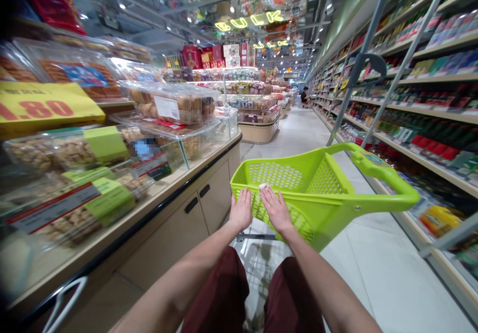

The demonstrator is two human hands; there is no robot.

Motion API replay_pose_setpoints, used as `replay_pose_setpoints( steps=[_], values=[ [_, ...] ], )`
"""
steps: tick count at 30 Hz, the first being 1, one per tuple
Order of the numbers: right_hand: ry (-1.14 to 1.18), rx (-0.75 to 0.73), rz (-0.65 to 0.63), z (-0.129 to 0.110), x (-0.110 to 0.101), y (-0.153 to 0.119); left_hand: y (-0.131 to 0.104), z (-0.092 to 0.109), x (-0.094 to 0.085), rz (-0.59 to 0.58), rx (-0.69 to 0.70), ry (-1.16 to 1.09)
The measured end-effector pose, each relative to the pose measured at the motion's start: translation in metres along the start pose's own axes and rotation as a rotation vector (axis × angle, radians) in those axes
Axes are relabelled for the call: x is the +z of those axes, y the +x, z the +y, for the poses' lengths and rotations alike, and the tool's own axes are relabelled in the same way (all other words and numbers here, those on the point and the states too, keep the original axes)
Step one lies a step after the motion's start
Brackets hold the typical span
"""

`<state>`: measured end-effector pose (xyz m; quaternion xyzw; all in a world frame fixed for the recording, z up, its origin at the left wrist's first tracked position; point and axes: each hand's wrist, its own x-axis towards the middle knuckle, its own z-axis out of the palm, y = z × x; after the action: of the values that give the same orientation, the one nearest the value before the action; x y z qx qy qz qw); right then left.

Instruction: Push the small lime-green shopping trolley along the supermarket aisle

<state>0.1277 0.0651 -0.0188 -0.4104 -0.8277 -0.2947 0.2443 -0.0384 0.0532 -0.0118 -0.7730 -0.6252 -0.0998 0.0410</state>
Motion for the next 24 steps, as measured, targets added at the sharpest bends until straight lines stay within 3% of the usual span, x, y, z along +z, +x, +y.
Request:
replay_pose_setpoints(
  steps=[5,8,13,16,19,24],
  values=[
    [0.037,-0.072,-0.073,-0.01,0.025,-0.024,-0.007,0.002,0.012,-0.034,0.015,0.006],
    [0.071,-0.125,-0.094,-0.015,0.027,-0.027,-0.008,-0.002,0.012,-0.054,0.029,0.001],
    [0.087,-0.075,0.019,-0.018,0.007,0.014,0.0,-0.02,0.0,-0.043,-0.044,-0.005],
    [0.075,-0.059,0.023,-0.02,0.002,0.043,0.003,-0.032,-0.008,-0.053,-0.095,-0.005],
    [0.081,-0.116,-0.033,-0.025,0.016,0.047,0.001,-0.038,-0.008,-0.056,-0.103,0.007],
    [0.103,-0.173,-0.1,-0.039,0.051,0.016,-0.007,-0.039,0.005,-0.085,-0.074,0.022]
  ],
)
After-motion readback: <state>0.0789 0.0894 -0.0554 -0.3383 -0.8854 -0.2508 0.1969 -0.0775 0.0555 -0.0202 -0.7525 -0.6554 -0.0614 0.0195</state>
